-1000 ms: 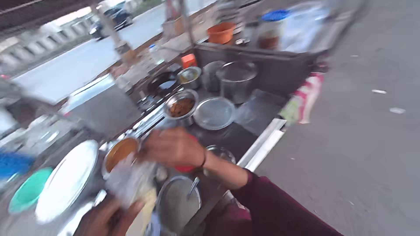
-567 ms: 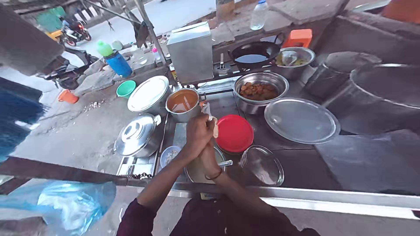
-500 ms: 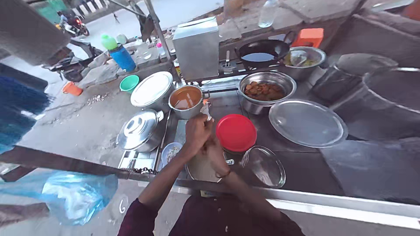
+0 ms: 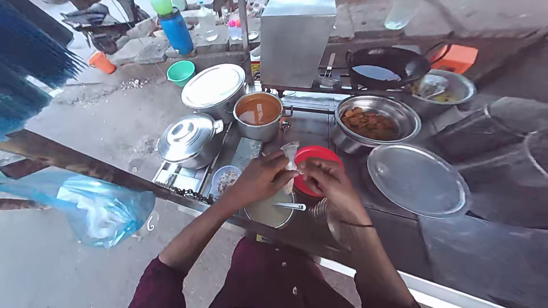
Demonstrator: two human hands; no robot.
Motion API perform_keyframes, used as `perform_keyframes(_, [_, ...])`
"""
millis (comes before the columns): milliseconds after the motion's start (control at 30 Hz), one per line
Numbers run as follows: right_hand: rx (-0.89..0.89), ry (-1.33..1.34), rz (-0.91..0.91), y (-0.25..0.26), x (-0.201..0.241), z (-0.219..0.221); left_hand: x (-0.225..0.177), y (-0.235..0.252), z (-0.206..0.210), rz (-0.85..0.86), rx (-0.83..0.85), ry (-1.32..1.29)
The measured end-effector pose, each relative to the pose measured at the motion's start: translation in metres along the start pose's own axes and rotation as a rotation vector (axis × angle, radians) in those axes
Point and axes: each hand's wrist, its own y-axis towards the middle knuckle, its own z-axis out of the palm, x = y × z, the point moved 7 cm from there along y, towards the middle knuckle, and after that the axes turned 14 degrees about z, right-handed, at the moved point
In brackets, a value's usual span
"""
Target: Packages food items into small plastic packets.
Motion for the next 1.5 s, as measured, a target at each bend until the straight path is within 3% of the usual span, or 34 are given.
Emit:
perform_keyframes(67, [-0.073,-0.239,-0.242,0.006,0.013,-0.005,-0.005,0.002,-0.001,0.006,0.064,0.016])
perform_keyframes(100, [0.000,-0.286,-0.315,0.010,0.019,-0.002,-0.006,0.003,-0.001,0.007,0.078,-0.006])
perform_keyframes(200, [0.246,-0.301,-0.396,0.016,0.033,0.009,-0.004,0.001,-0.002,-0.012,0.039,-0.139])
perform_keyframes(300, [0.326,-0.252,-0.484,0.019,0.044,0.011,-0.004,0.000,-0.008,-0.023,-0.013,-0.288])
perform_keyframes(467, [0.149,-0.226,-0.550,0.016,0.046,0.007,-0.010,-0.002,-0.016,-0.009,-0.035,-0.297])
perform_keyframes(567, [0.149,-0.105,-0.536,0.016,0.034,0.006,-0.022,-0.001,-0.021,-0.018,-0.065,-0.085])
perform_keyframes(667, [0.169,-0.064,-0.524,0.005,0.035,0.014,-0.030,-0.006,-0.026,-0.075,-0.197,0.092])
perform_keyframes(767, [0.113,-0.168,-0.546,-0.019,0.038,0.027,-0.034,-0.023,-0.022,-0.130,-0.334,0.149])
perform_keyframes(933, [-0.249,-0.581,-0.706,-0.063,0.028,0.071,-0.018,-0.052,-0.008,-0.204,-0.569,0.228])
perform_keyframes(1000, [-0.216,-0.474,-0.668,-0.067,0.018,0.073,-0.015,-0.061,-0.006,-0.137,-0.576,0.246])
perform_keyframes(1100, [-0.130,-0.298,-0.396,-0.060,0.003,0.048,-0.021,-0.069,-0.002,0.024,-0.451,0.221])
perform_keyframes(1233, [0.067,-0.636,-0.053,-0.043,-0.026,0.045,-0.023,-0.084,0.023,0.089,-0.277,0.182])
perform_keyframes(1367, [0.212,-0.577,-0.036,-0.039,-0.051,0.042,-0.012,-0.096,0.045,-0.029,-0.116,-0.026])
perform_keyframes(1500, [0.224,-0.426,-0.068,-0.031,-0.059,0.037,-0.001,-0.106,0.067,-0.073,-0.035,-0.201])
